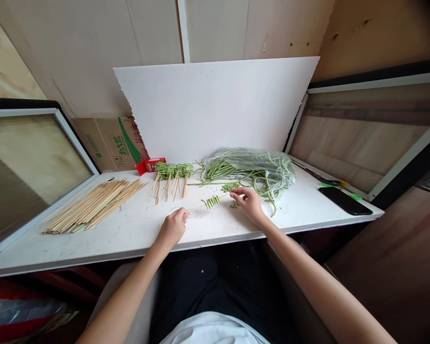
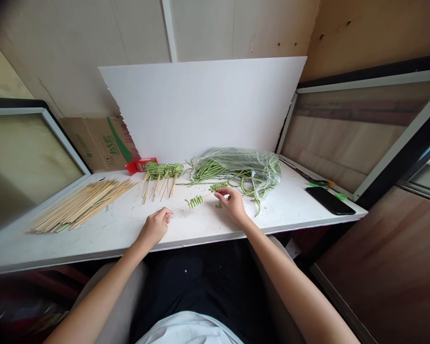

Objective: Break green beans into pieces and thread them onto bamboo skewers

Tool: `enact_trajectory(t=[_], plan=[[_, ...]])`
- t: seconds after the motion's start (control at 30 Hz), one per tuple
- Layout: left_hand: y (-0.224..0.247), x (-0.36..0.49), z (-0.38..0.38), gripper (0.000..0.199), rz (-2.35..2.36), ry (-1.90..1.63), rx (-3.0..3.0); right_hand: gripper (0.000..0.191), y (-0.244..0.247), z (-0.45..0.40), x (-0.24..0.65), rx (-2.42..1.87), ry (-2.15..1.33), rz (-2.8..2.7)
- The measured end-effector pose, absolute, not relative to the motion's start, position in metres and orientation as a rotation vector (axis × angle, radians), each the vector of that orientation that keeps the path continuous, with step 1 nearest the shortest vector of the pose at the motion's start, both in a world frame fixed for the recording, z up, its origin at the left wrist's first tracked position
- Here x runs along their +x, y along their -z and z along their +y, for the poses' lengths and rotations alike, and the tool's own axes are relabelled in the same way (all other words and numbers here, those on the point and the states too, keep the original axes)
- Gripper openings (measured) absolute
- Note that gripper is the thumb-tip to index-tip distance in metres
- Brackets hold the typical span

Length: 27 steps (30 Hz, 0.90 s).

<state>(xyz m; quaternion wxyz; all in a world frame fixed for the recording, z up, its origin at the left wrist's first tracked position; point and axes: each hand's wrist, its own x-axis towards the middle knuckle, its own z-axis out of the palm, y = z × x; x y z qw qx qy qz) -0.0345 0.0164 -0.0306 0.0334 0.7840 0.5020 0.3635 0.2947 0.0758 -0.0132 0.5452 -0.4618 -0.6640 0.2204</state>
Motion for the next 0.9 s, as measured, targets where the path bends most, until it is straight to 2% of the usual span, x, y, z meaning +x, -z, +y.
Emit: enact_trajectory(t=[0.1, 0.23, 0.6, 0.9], plan=[[0.030, -0.035, 0.016, 0.023, 1.537, -1.119, 2.413, 0.049, 0.018, 0.075, 0.288, -1.016, -0.912, -1.306], [0.031, -0.035, 0.017, 0.023, 1.537, -1.119, 2.402, 0.050, 0.024, 0.074, 0.282, -0.916, -1.129, -1.204], [0.033, -0.036, 0.019, 0.023, 1.551, -1.105, 2.399, 0.041, 0.021, 0.069, 0.281, -0.916, -1.201, -1.153], [0.032, -0.035, 0.018, 0.023, 1.571, -1.077, 2.394, 0.040, 0.016, 0.066, 0.280, -0.894, -1.202, -1.185]])
